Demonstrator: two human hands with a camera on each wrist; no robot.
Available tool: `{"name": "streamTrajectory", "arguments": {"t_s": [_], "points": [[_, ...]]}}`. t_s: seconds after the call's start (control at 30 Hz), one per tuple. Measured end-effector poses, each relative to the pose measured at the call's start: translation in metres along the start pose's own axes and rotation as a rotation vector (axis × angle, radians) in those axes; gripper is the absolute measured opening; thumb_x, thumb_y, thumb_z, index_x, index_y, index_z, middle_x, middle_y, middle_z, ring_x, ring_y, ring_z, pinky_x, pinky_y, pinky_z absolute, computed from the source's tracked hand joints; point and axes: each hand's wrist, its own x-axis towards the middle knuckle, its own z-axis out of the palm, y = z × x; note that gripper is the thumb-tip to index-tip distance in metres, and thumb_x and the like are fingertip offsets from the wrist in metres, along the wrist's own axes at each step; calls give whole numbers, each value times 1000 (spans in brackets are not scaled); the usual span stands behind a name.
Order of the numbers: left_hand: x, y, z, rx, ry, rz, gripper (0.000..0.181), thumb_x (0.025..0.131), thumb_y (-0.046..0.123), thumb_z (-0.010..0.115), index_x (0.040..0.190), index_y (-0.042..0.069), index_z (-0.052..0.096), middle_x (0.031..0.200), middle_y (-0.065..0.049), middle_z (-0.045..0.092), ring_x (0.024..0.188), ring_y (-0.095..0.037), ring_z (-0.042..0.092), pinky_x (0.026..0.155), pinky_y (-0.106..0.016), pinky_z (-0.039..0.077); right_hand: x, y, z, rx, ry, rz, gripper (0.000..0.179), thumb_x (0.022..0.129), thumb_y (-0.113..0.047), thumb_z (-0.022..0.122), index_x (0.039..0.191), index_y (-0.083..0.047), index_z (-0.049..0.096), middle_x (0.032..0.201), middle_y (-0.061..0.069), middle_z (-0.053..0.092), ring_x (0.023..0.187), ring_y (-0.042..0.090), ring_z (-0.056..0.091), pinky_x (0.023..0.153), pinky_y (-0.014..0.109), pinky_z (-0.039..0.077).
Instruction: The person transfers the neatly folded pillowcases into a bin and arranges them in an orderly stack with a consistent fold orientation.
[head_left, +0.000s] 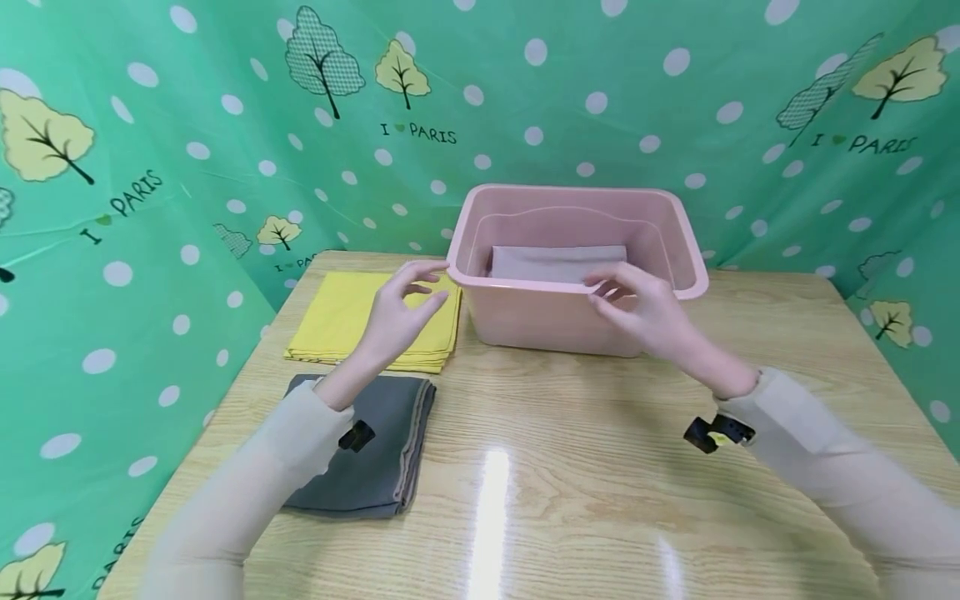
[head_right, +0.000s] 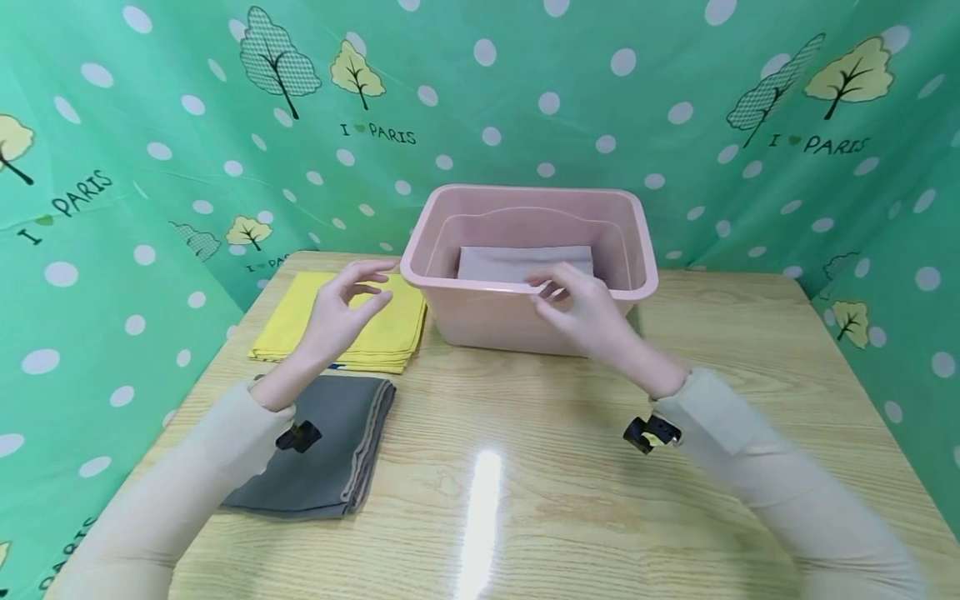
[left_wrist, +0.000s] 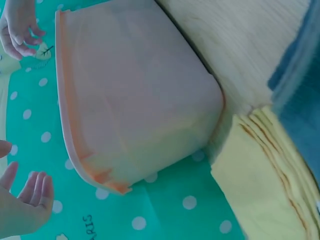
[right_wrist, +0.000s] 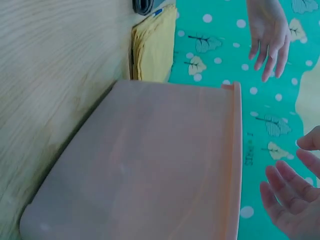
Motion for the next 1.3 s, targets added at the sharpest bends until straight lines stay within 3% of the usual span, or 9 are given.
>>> {"name": "streamTrajectory", "arguments": {"t_s": [0.13,0.33,0.8,1.03,1.13,1.3], "points": [[-10,-2,-8,-23,-19,-24,32,82,1,59,114,-1,56,114,-16,54,101,-28,50,85,-40,42,-4,-5,10,-4,-18,-32,20,76,10,61,95,5,61,90,12,62,75,19,58,68,29,49],[-26,-7,-19,-5,-30,-52,32,82,3,60,114,0,57,112,-15,54,99,-28,50,86,-40,41,-7,-11,26,41,-44,-34,22,77,9,60,98,4,60,91,12,62,77,19,58,69,32,49],[-53,-24,-49,108,-146,-138,34,84,12,59,118,6,54,116,-9,51,103,-25,48,88,-42,38,-18,-14,68,173,-117,92,21,81,2,59,102,1,60,89,8,62,77,18,59,71,31,49],[-66,-33,-64,150,-157,-193,35,85,14,58,119,5,53,116,-11,52,102,-24,48,85,-44,38,-19,-16,90,246,-139,155,22,80,3,58,102,2,60,93,12,63,80,18,58,73,32,49],[-72,-38,-70,168,-152,-214,35,86,14,58,119,4,53,116,-12,52,102,-25,49,83,-42,40,-19,-16,100,276,-163,189,22,81,2,57,103,2,60,94,11,63,80,18,59,73,30,49],[-81,-44,-79,200,-145,-242,35,87,15,56,119,3,52,118,-13,52,100,-27,48,78,-26,43,-21,-14,116,323,-208,242,23,82,0,55,104,1,59,96,13,62,82,19,59,75,29,48]]}}
